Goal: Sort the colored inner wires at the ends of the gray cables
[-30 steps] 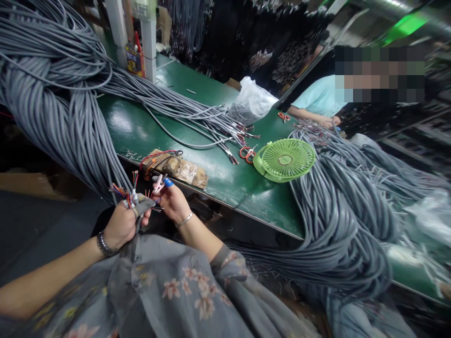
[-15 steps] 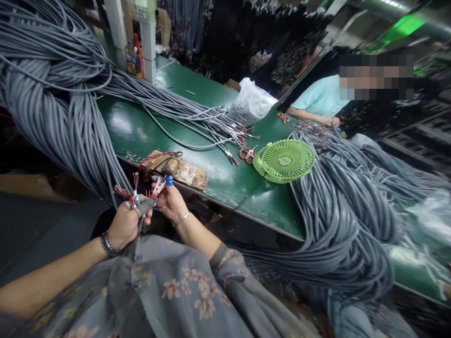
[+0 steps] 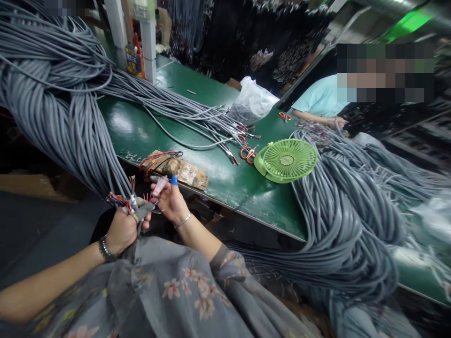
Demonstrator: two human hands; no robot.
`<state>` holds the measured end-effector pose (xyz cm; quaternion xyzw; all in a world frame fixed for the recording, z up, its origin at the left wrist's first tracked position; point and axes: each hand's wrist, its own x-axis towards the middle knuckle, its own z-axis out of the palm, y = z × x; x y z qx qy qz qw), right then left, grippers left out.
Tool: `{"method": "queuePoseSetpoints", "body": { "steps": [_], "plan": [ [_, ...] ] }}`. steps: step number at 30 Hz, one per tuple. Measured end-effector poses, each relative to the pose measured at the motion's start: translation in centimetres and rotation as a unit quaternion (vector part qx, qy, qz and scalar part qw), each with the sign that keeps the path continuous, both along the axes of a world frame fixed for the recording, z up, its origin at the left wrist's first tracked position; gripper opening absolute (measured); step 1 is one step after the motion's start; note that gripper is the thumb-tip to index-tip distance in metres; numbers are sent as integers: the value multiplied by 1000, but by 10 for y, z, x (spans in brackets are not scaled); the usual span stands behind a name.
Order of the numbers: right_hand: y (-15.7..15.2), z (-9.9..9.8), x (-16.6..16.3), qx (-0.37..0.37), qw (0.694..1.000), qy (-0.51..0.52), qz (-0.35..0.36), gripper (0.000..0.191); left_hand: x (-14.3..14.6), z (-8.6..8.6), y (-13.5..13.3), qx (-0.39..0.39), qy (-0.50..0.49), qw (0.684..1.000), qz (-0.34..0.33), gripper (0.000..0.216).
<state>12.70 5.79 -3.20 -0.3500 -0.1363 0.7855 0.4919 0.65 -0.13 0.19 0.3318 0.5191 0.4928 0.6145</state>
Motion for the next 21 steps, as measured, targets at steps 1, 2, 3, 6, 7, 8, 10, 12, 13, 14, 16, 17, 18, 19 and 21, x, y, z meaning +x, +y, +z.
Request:
{"method": "queuePoseSetpoints", "body": {
  "steps": [1, 2, 3, 6, 7, 8, 10, 12, 13, 14, 16, 17, 18, 19, 21],
  "plan": [
    [-1, 1, 1, 1, 1000, 0, 5, 47, 0, 1, -1, 1, -1, 1000, 3, 36],
    [-1, 2, 2, 2, 1000, -2, 5, 42, 0, 1, -2, 1, -3, 1000, 6, 37],
    [-1, 3, 3, 3, 1000, -6, 1, 37, 1, 2, -2, 1, -6, 1000, 12, 38],
    [-2, 4, 3, 18, 999, -22, -16, 30, 3, 4, -1, -3, -13, 1000, 25, 39],
    [-2, 3, 3, 27, 999, -28, -18, 31, 4, 4, -1, -4, -14, 1000, 27, 39],
    [-3, 3, 3, 37, 999, -34, -16, 33, 4, 3, 0, -6, -13, 1000, 28, 39],
    [-5, 0, 6, 52, 998, -48, 4, 39, 4, 1, 0, -7, -9, 1000, 27, 37],
    [-9, -2, 10, 67, 995, -64, 37, 44, 3, -1, 1, -5, -4, 1000, 23, 37],
    [-11, -2, 12, 79, 993, -74, 52, 45, 2, -3, 1, -3, -2, 1000, 19, 37],
    [-13, -3, 14, 92, 990, -85, 63, 45, 2, -4, 1, -2, 0, 1000, 16, 37],
    [-18, -3, 17, 121, 983, -111, 75, 45, 0, -7, 1, 2, 3, 1000, 12, 39],
    [-19, -2, 18, 133, 980, -122, 80, 45, 0, -8, 1, 4, 5, 1000, 11, 39],
    [-21, -2, 18, 142, 977, -130, 86, 44, -1, -9, 1, 6, 7, 1000, 9, 39],
    [-22, -1, 18, 148, 975, -136, 92, 43, -1, -10, 1, 6, 8, 1000, 7, 39],
    [-22, -1, 18, 152, 973, -146, 97, 42, -2, -12, 1, 3, 11, 1000, -2, 39]
  ]
}}
